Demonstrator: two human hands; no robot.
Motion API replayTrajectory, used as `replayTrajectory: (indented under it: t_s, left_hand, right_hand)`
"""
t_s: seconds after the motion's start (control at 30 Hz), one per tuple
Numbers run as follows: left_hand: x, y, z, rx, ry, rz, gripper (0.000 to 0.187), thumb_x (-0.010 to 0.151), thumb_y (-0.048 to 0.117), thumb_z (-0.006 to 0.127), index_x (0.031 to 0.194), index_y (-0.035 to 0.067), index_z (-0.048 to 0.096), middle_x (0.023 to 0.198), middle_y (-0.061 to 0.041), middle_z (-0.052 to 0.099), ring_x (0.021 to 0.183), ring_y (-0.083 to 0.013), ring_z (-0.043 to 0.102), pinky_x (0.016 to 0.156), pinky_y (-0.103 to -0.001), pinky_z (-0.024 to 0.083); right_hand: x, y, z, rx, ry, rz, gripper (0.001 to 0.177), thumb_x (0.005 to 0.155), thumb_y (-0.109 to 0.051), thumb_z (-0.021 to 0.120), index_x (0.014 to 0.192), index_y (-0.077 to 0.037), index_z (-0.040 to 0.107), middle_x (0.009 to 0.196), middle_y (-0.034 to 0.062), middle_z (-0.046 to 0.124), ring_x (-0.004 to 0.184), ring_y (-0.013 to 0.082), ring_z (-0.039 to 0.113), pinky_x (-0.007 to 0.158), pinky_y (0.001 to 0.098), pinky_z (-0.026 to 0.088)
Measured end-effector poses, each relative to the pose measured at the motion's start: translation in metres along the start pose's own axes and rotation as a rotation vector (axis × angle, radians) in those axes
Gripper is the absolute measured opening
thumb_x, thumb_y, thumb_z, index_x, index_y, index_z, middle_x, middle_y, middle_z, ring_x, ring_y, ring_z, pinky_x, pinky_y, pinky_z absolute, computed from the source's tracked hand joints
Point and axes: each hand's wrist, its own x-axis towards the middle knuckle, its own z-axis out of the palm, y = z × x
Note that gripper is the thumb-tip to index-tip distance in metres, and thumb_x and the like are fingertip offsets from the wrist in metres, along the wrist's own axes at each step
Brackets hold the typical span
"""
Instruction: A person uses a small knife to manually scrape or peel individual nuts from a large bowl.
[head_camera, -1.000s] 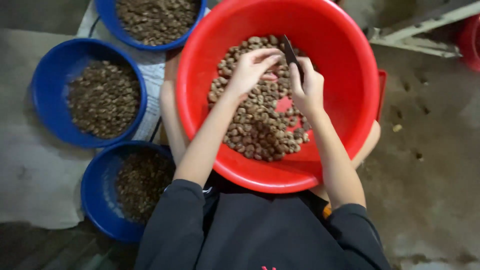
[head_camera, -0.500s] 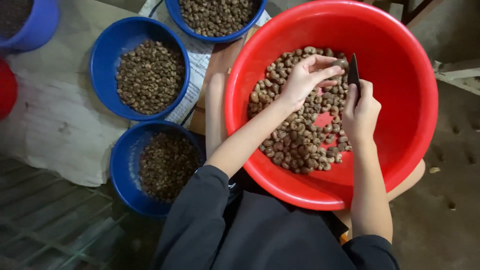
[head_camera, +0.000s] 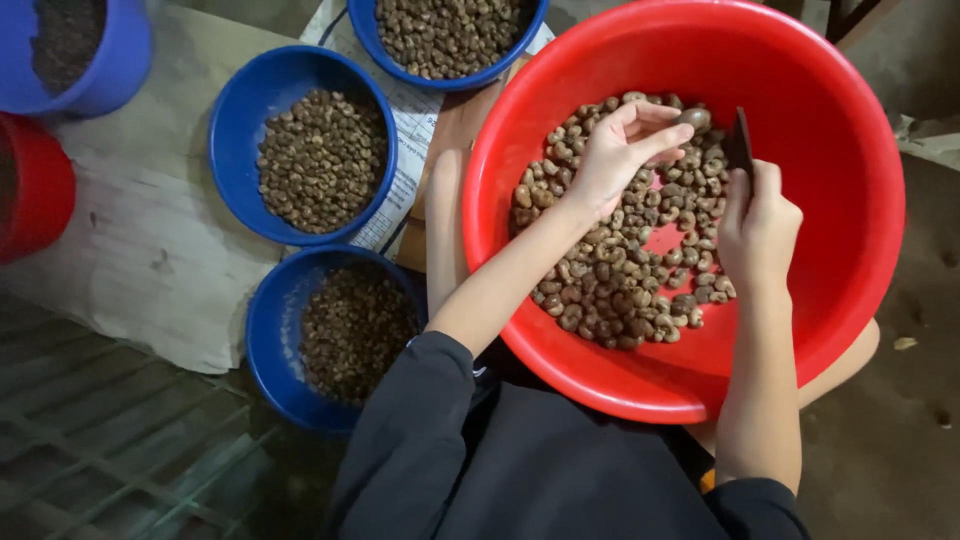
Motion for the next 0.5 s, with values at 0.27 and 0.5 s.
replayTrajectory:
  t_s: [0.27, 0.5]
  left_hand:
    - [-0.009, -0.003, -0.002, -0.007, -0.006, 0.012, 0.029, 0.088, -0.001, 0.078, 0.114, -0.006, 0.067, 0.103, -0.018, 0.077, 0.088, -0.0231, 0.076, 0.083, -0.030, 0.065]
    - [0.001, 0.000, 0.006, -0.006, -0.144, 0.072, 0.022, 0.086, -0.003, 0.080, 0.106, -0.003, 0.071, 0.096, -0.017, 0.079, 0.081, -0.0231, 0.077, 0.078, -0.031, 0.067]
  right_hand:
    - [-0.013, 0.013, 0.013, -0.054, -0.019, 0.028, 0.013, 0.114, 0.005, 0.062, 0.126, 0.009, 0.064, 0.084, 0.0245, 0.069, 0.060, 0.0399, 0.060, 0.055, 0.0468, 0.046]
    - [-0.010, 0.021, 0.007, -0.068, -0.024, -0.016, 0.010, 0.116, 0.009, 0.064, 0.126, 0.009, 0.065, 0.085, 0.0217, 0.069, 0.060, 0.0371, 0.060, 0.056, 0.0455, 0.046]
